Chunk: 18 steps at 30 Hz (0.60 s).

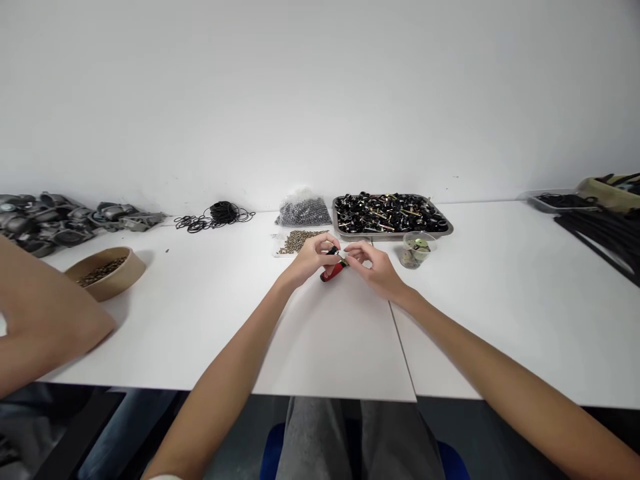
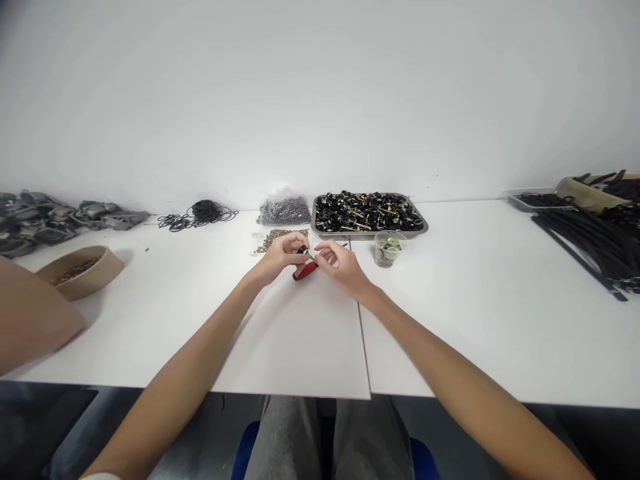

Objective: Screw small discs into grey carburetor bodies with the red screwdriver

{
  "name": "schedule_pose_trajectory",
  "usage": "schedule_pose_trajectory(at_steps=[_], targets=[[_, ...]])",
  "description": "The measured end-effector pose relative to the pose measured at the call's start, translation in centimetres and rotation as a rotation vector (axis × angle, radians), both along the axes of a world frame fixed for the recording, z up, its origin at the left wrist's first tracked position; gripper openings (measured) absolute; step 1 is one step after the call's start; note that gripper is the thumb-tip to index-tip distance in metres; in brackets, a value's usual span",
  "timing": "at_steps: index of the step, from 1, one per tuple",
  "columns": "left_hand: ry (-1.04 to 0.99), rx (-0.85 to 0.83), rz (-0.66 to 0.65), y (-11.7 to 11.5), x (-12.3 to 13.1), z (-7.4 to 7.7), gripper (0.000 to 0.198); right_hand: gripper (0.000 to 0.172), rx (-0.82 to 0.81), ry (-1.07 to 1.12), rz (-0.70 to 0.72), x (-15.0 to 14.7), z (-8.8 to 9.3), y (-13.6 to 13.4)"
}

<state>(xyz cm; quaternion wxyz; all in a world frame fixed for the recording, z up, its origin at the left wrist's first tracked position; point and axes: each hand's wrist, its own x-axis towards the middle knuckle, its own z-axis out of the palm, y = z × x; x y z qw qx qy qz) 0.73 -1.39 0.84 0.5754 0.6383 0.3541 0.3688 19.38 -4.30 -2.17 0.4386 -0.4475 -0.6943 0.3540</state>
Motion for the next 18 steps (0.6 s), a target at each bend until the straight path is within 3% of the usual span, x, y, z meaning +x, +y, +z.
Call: schedule_pose_trajectory(at_steps=[6,18], targets=[[0.097,-0.011,-0.067,-0.3,0.2,0.2,0.023,0.022,-0.138,0.224,0.181,-0.6,0.1,-0.6],[0.085,0.01,0.014,0.4,0.1,-0.4,0.041,0.027,-0.33,0.482,0.12,-1.0,-1.6,0.5]])
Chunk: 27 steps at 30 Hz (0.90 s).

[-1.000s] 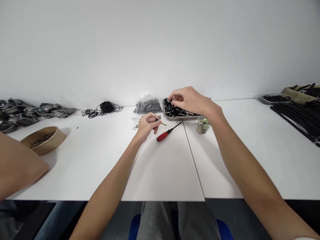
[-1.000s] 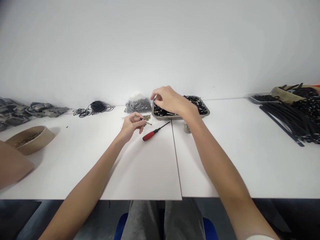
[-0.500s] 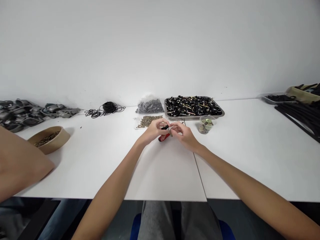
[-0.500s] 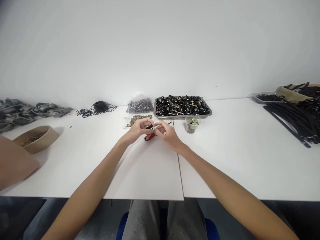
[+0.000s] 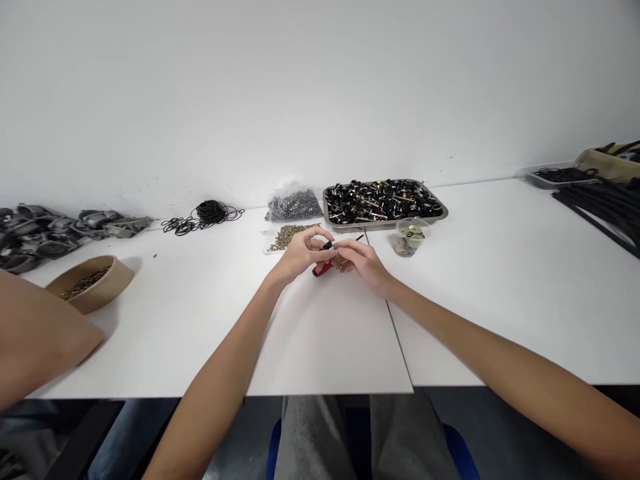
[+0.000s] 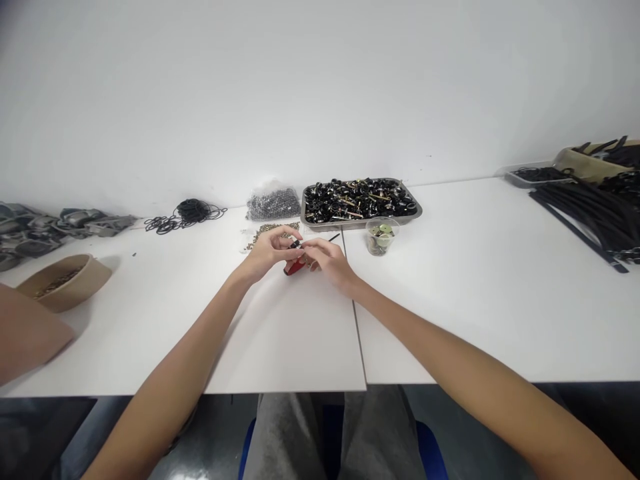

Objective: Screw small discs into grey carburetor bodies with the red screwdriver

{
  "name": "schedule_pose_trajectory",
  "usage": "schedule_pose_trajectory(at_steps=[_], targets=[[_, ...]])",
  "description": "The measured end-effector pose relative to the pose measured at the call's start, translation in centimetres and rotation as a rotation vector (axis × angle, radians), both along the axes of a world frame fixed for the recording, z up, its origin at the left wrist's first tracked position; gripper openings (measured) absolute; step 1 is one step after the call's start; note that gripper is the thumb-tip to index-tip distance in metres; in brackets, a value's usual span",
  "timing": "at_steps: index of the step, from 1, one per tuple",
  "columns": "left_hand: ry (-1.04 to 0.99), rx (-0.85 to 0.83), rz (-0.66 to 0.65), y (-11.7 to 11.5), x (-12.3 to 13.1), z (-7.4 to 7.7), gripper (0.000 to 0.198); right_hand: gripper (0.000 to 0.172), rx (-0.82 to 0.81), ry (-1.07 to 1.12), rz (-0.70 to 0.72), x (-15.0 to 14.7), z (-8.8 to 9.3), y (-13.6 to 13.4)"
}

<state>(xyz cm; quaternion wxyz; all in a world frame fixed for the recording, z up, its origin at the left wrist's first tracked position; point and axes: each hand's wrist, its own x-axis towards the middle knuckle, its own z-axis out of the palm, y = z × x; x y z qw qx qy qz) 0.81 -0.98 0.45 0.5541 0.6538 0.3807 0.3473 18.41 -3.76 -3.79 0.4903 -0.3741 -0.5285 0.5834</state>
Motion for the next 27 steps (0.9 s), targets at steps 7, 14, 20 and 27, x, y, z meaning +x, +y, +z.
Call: schedule_pose_trajectory(at_steps=[7,14,20,27], targets=[[-0.019,0.018,0.034,0.02,0.16,-0.24,0.044,0.034,-0.119,0.115,0.071,0.04,-0.38,0.53],[0.001,0.015,0.011,0.0,-0.05,0.03,0.039,0.042,-0.097,0.066,0.037,0.05,-0.63,0.12],[0.047,0.025,-0.02,-0.17,-0.22,0.38,0.034,0.049,-0.065,0.048,-0.022,0.07,-0.5,0.0],[0.054,0.024,0.005,-0.22,-0.16,0.34,0.035,0.051,-0.047,0.044,-0.046,0.19,-0.41,0.13]])
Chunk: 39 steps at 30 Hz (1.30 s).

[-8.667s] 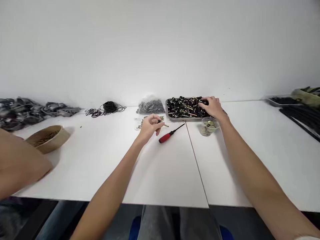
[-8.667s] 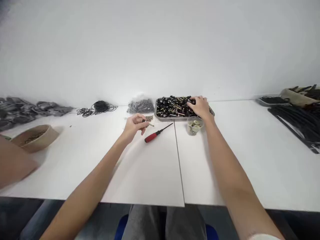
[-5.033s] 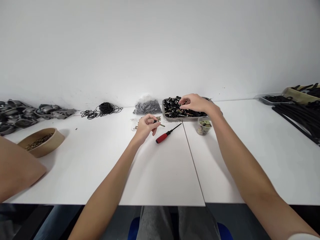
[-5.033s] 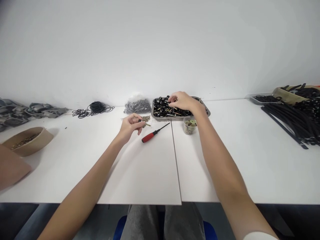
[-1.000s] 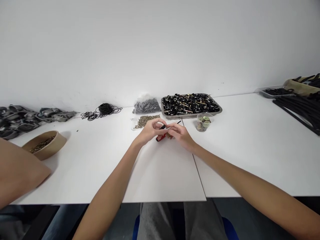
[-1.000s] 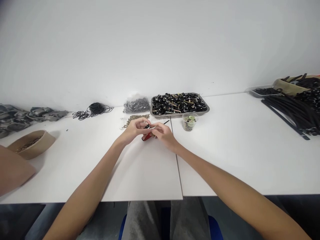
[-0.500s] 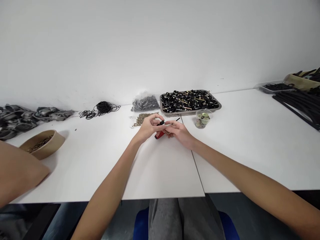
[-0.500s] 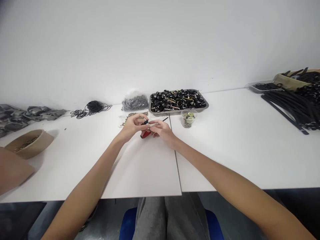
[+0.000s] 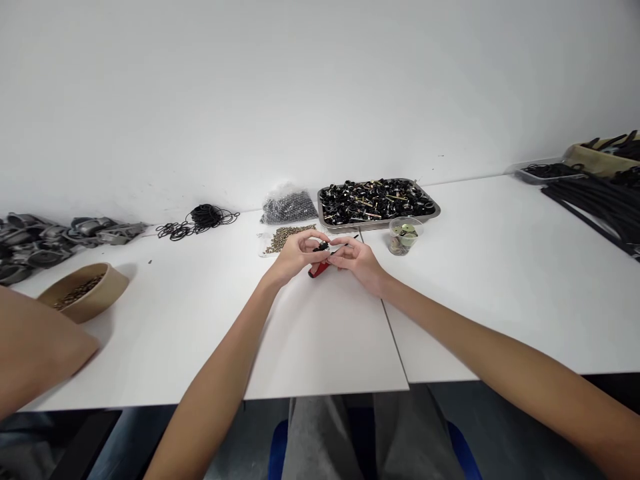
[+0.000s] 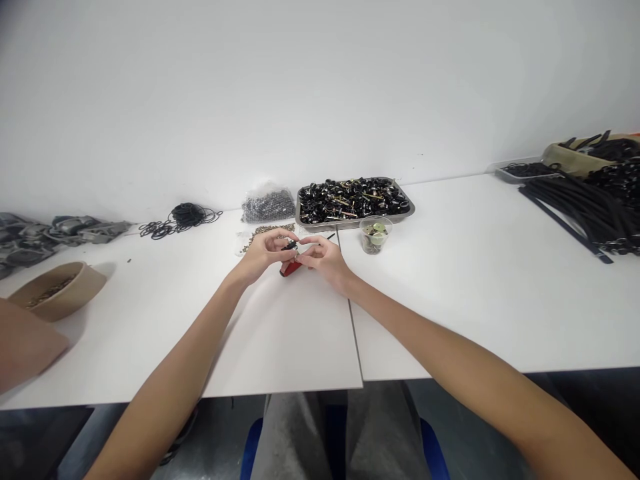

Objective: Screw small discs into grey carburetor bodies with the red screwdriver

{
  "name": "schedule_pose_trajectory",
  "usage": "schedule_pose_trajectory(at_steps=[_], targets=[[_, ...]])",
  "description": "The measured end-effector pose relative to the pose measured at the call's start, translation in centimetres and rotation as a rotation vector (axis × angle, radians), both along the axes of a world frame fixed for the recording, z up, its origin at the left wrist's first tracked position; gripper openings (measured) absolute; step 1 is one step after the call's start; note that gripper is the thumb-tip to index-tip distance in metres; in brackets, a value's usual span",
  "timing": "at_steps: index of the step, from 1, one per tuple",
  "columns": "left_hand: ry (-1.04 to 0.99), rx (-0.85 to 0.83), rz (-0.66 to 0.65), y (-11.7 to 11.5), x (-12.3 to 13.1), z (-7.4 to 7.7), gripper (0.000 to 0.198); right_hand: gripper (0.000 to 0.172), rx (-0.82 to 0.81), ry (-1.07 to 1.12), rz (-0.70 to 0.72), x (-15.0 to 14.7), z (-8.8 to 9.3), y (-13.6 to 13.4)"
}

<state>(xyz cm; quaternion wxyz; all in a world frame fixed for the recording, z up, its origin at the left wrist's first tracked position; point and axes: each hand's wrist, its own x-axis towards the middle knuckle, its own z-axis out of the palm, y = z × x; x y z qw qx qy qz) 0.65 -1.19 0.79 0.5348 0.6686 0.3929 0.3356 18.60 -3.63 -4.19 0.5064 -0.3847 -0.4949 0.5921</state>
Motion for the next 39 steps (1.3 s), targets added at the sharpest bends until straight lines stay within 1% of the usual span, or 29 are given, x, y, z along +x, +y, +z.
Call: schedule_pose_trajectory(at_steps=[6,17,22,25,31,35,39], targets=[[-0.03,-0.001,0.009,0.09,0.02,-0.02,0.039,0.054,-0.026,0.034,0.017,0.03,0.12,0.14],[-0.024,-0.003,-0.014,-0.06,0.2,-0.13,0.035,0.052,-0.008,0.09,0.04,0.16,-0.43,0.36],[0.012,-0.02,-0.056,-0.41,0.45,0.1,0.036,0.052,0.031,0.157,0.105,0.08,-0.53,0.28],[0.041,-0.01,-0.072,-0.5,0.46,0.21,0.037,0.051,0.025,0.162,0.144,0.05,-0.5,0.23],[0.015,0.004,0.019,-0.13,0.28,-0.07,0.037,0.047,-0.024,0.021,0.028,0.11,-0.39,0.4],[-0.022,0.017,0.069,-0.19,0.58,-0.16,0.039,0.043,-0.015,-0.039,0.023,0.1,-0.21,0.33],[-0.039,0.019,0.102,-0.39,0.83,0.0,0.042,0.04,-0.007,-0.038,0.011,0.09,-0.18,0.25]])
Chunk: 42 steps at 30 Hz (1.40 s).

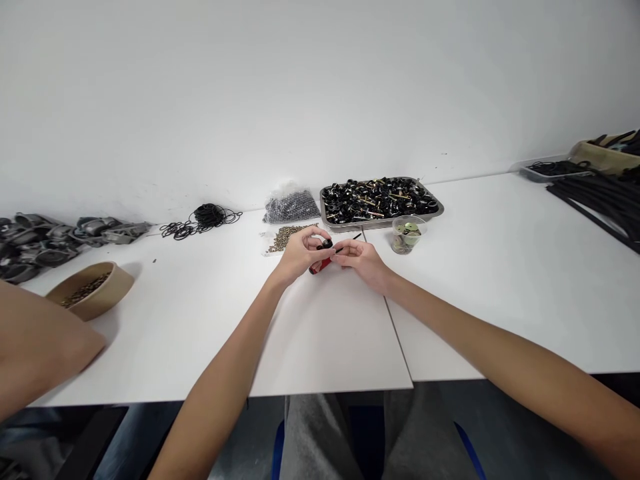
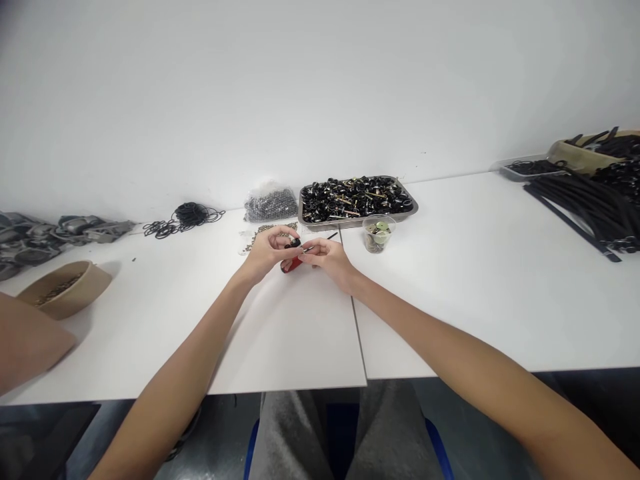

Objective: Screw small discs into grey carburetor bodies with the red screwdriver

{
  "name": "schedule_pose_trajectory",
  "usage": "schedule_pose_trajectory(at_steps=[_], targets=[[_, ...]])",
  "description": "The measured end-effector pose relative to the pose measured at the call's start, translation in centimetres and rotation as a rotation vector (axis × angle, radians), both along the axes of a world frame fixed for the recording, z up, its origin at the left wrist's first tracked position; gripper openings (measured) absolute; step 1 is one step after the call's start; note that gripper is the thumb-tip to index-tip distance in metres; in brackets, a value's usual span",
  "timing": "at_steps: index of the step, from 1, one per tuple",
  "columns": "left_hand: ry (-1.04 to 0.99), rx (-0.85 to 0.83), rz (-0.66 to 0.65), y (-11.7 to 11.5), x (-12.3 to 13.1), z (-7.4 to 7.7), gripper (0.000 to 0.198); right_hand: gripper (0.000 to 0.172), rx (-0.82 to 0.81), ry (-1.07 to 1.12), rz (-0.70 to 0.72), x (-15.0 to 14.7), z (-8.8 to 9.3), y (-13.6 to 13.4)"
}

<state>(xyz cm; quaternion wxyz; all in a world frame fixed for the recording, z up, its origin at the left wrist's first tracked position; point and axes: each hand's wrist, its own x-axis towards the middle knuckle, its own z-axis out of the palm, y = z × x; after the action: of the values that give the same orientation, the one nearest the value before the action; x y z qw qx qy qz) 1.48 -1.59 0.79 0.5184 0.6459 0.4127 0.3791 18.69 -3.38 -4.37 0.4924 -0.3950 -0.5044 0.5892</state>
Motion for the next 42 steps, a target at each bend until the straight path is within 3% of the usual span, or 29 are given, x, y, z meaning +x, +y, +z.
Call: schedule_pose_trajectory(at_steps=[5,15,23,42], targets=[[0.013,0.007,0.008,-0.11,0.01,0.19,0.04,0.042,-0.043,0.012,-0.031,-0.01,-0.08,0.06],[0.012,0.004,-0.003,0.17,-0.26,0.03,0.041,0.034,-0.007,0.002,0.027,0.13,0.14,-0.11],[-0.007,0.016,0.014,0.08,-0.24,0.1,0.041,0.038,-0.001,-0.042,0.065,0.38,0.4,0.0],[0.033,0.041,0.024,0.69,-0.51,-0.6,0.038,0.035,-0.015,0.071,0.107,-0.09,-0.48,0.36]])
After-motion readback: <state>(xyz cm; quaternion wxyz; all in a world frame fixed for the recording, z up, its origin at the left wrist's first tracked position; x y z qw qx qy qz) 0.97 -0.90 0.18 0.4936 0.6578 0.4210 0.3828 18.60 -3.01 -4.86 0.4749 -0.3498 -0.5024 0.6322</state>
